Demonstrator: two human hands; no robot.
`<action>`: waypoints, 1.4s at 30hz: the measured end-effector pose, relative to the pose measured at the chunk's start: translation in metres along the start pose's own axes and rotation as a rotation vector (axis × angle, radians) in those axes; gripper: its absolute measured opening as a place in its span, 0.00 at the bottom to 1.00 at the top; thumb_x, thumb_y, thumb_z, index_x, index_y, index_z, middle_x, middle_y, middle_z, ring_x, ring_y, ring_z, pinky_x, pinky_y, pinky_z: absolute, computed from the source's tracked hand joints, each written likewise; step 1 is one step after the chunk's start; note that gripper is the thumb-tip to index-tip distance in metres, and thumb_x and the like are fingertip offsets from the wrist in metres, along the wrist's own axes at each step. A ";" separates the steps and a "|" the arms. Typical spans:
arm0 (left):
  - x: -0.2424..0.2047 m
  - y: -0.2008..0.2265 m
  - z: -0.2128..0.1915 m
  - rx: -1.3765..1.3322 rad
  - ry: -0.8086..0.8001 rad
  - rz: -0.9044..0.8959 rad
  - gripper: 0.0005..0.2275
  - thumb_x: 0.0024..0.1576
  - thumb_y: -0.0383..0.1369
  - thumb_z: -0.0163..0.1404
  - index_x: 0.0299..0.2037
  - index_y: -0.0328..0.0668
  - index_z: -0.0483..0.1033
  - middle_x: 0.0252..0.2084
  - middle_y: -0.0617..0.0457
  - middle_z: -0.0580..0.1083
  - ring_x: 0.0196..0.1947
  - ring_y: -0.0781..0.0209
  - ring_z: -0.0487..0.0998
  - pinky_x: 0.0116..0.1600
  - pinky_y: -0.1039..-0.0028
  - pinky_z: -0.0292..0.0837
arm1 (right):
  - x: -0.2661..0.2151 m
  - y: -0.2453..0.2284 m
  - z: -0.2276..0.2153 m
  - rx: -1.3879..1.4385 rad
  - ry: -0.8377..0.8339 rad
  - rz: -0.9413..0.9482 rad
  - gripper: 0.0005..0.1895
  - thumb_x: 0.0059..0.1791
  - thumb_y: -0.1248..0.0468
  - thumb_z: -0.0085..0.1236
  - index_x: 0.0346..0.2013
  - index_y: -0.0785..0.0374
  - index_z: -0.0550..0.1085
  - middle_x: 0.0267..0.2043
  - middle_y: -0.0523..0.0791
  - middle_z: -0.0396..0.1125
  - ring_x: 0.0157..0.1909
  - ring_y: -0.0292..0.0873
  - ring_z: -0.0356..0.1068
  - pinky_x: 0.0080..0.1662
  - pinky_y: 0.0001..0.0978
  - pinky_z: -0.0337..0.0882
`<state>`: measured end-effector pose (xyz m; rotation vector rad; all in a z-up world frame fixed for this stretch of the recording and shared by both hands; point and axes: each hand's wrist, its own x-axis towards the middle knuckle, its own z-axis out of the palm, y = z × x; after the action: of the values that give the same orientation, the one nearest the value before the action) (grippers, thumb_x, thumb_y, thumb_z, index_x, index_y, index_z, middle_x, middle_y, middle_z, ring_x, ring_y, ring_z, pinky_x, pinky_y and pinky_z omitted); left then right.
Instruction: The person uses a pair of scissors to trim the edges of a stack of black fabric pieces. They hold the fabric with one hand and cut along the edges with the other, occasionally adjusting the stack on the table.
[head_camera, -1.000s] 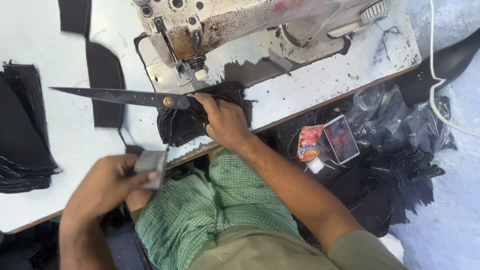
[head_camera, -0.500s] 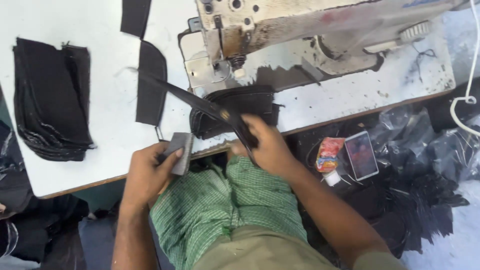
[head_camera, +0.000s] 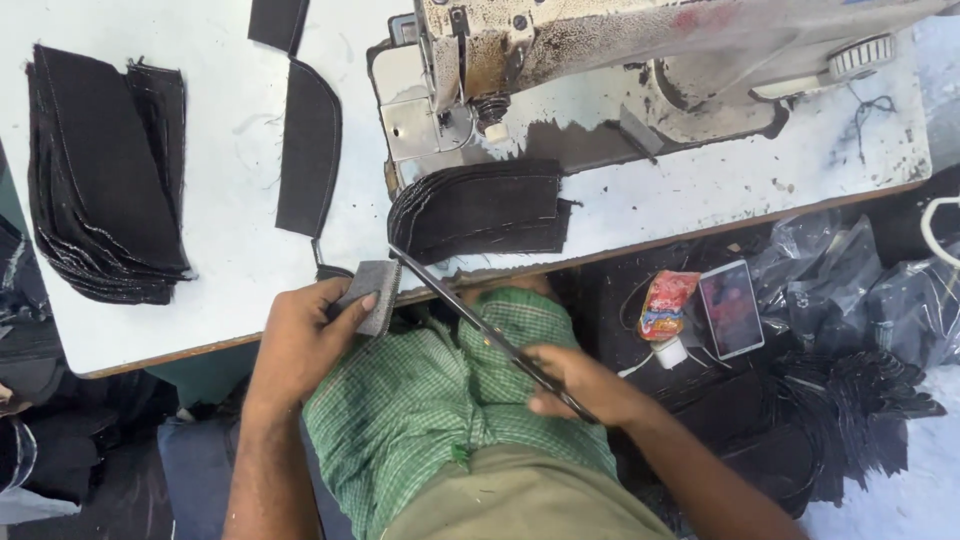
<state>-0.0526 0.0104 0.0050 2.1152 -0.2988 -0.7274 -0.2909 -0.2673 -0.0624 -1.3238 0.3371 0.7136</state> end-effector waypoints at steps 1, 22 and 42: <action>-0.001 0.000 0.000 0.049 0.001 0.011 0.11 0.56 0.35 0.58 0.42 0.34 0.83 0.19 0.47 0.74 0.19 0.66 0.69 0.26 0.71 0.65 | 0.006 -0.013 0.004 0.009 0.062 0.084 0.39 0.43 0.60 0.69 0.66 0.66 0.64 0.38 0.42 0.69 0.34 0.35 0.65 0.35 0.27 0.65; 0.023 0.026 -0.043 0.852 0.148 0.744 0.15 0.41 0.38 0.59 0.39 0.49 0.83 0.47 0.54 0.81 0.59 0.50 0.78 0.69 0.33 0.48 | 0.005 -0.070 0.072 0.083 0.107 -0.525 0.31 0.51 0.75 0.63 0.63 0.67 0.57 0.50 0.55 0.74 0.50 0.41 0.78 0.46 0.31 0.78; 0.043 0.036 0.054 0.458 0.335 0.168 0.20 0.62 0.45 0.50 0.24 0.39 0.80 0.20 0.38 0.74 0.23 0.34 0.76 0.32 0.49 0.70 | 0.091 -0.114 -0.080 -1.366 1.029 -0.827 0.26 0.39 0.77 0.62 0.51 0.63 0.77 0.29 0.48 0.70 0.31 0.51 0.71 0.37 0.45 0.71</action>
<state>-0.0485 -0.0664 -0.0079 2.5573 -0.4856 -0.2067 -0.1362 -0.3272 -0.0494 -2.8254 0.0127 -0.7064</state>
